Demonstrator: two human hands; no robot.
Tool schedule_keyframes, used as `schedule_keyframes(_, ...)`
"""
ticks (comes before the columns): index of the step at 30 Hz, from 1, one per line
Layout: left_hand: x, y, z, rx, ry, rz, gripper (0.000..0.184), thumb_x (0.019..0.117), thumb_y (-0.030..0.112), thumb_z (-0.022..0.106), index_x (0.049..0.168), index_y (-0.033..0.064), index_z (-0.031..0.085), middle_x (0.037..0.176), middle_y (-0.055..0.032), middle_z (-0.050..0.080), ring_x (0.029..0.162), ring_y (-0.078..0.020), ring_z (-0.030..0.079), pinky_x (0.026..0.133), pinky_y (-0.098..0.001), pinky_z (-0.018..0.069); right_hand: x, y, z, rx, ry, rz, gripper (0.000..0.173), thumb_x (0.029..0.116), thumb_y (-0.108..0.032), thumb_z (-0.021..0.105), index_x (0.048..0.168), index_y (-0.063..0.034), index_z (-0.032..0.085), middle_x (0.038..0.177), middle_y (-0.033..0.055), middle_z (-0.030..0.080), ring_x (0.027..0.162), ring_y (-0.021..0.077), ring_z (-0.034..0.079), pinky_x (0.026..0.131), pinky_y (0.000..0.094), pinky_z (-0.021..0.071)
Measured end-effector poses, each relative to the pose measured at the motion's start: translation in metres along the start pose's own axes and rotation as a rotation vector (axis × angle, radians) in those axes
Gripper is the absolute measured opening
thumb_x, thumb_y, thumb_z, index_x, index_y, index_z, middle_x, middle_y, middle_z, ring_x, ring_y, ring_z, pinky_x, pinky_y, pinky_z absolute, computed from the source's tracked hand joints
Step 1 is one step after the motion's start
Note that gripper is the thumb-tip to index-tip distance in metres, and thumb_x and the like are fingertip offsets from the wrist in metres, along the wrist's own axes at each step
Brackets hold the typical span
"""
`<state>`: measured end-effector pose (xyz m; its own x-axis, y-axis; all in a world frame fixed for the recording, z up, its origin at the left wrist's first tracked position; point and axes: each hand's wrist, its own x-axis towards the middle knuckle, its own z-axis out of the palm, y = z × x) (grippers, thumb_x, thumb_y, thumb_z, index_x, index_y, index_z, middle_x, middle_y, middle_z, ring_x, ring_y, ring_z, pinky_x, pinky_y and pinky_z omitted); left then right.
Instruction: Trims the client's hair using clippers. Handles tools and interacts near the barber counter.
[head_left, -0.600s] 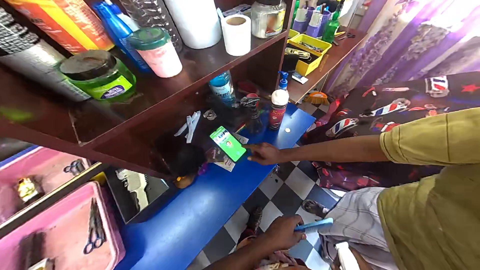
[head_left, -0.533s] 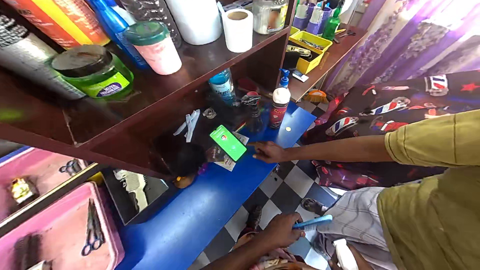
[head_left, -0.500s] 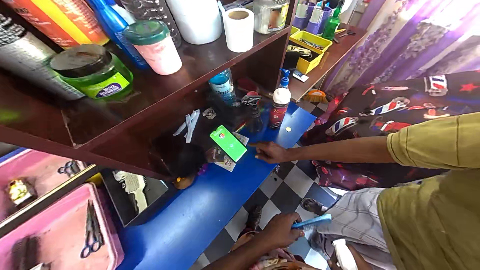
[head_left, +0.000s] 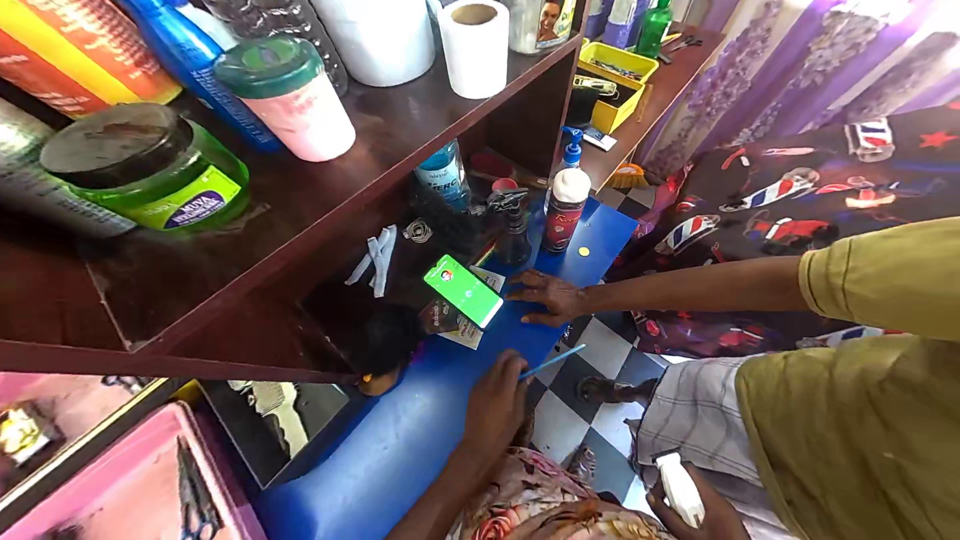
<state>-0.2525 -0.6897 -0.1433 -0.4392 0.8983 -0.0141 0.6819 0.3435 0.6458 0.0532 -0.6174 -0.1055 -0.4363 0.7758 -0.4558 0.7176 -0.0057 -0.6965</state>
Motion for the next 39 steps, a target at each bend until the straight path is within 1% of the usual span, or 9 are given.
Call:
schedule_keyframes(5,0.010,-0.023,-0.004,0.133,-0.081,-0.132,0.026,0.1042,0.021,0.054,0.120,0.0057,0.069,0.157,-0.0137,0.046,0.114,-0.0305,0.069,0.091,-0.0440,0.0586,0.003,0.014,0.007,-0.006,-0.016,-0.017,0.055,0.0862,-0.020,0.080,0.126,0.0105,0.057,0.100,0.0182,0.073,0.092,0.0278,0.071,0.088,0.0480,0.0568)
schedule_keyframes(9,0.021,-0.027,-0.003,0.180,-0.135,-0.187,0.029,0.1048,0.022,0.054,0.124,0.0056,0.067,0.163,-0.0161,0.037,0.117,-0.0341,0.067,0.092,-0.0447,0.0579,0.004,0.012,0.010,-0.011,-0.015,-0.025,0.055,0.0860,-0.020,0.080,0.126,0.0106,0.058,0.101,0.0190,0.072,0.093,0.0286,0.071,0.089,0.0491,0.0565)
schedule_keyframes(13,0.027,-0.028,-0.003,0.241,-0.174,-0.222,0.030,0.1061,0.024,0.051,0.126,0.0073,0.066,0.164,-0.0128,0.035,0.119,-0.0316,0.065,0.093,-0.0420,0.0565,0.006,0.010,0.015,0.011,-0.013,-0.036,0.053,0.0862,-0.019,0.080,0.124,0.0094,0.058,0.098,0.0154,0.072,0.090,0.0243,0.071,0.086,0.0450,0.0580)
schedule_keyframes(18,0.025,-0.026,-0.005,0.259,-0.182,-0.205,0.029,0.1060,0.023,0.052,0.126,0.0059,0.065,0.159,-0.0137,0.043,0.117,-0.0311,0.066,0.092,-0.0412,0.0567,0.006,0.007,0.019,0.010,-0.017,-0.036,0.052,0.0863,-0.019,0.080,0.124,0.0095,0.058,0.098,0.0155,0.072,0.090,0.0234,0.071,0.087,0.0440,0.0571)
schedule_keyframes(22,0.007,-0.031,-0.001,0.154,-0.024,0.050,0.021,0.1022,0.019,0.058,0.111,0.0042,0.070,0.146,-0.0146,0.058,0.104,-0.0292,0.073,0.084,-0.0419,0.0609,0.006,0.004,0.020,0.028,-0.012,-0.044,0.053,0.0866,-0.018,0.080,0.125,0.0101,0.057,0.098,0.0158,0.072,0.090,0.0227,0.071,0.087,0.0431,0.0572)
schedule_keyframes(28,-0.013,-0.034,0.016,0.026,-0.093,0.333,0.017,0.1026,0.016,0.057,0.107,0.0049,0.070,0.135,-0.0131,0.065,0.105,-0.0279,0.072,0.085,-0.0409,0.0608,0.008,0.001,0.019,0.007,-0.010,-0.032,0.053,0.0863,-0.020,0.080,0.125,0.0094,0.058,0.099,0.0160,0.072,0.090,0.0231,0.071,0.087,0.0430,0.0571)
schedule_keyframes(33,-0.018,-0.023,0.024,-0.049,-0.177,0.375,0.019,0.1040,0.018,0.056,0.108,0.0048,0.069,0.135,-0.0121,0.065,0.110,-0.0260,0.070,0.090,-0.0392,0.0592,0.008,0.004,0.021,0.006,-0.012,-0.039,0.051,0.0858,-0.019,0.080,0.122,0.0090,0.058,0.097,0.0144,0.072,0.088,0.0219,0.071,0.086,0.0420,0.0572)
schedule_keyframes(36,-0.020,-0.022,0.028,-0.084,-0.182,0.403,0.019,0.1038,0.019,0.058,0.108,0.0057,0.070,0.128,-0.0105,0.068,0.109,-0.0239,0.070,0.091,-0.0370,0.0587,0.008,0.007,0.021,0.005,-0.018,-0.040,0.051,0.0864,-0.019,0.080,0.122,0.0097,0.058,0.097,0.0152,0.072,0.089,0.0228,0.070,0.085,0.0427,0.0569)
schedule_keyframes(39,-0.020,-0.022,0.028,-0.102,-0.203,0.410,0.020,0.1034,0.020,0.058,0.110,0.0056,0.071,0.118,-0.0113,0.072,0.109,-0.0252,0.070,0.093,-0.0398,0.0583,0.006,0.006,0.021,-0.001,-0.019,-0.041,0.054,0.0866,-0.020,0.080,0.125,0.0107,0.057,0.100,0.0171,0.072,0.091,0.0252,0.070,0.088,0.0453,0.0567)
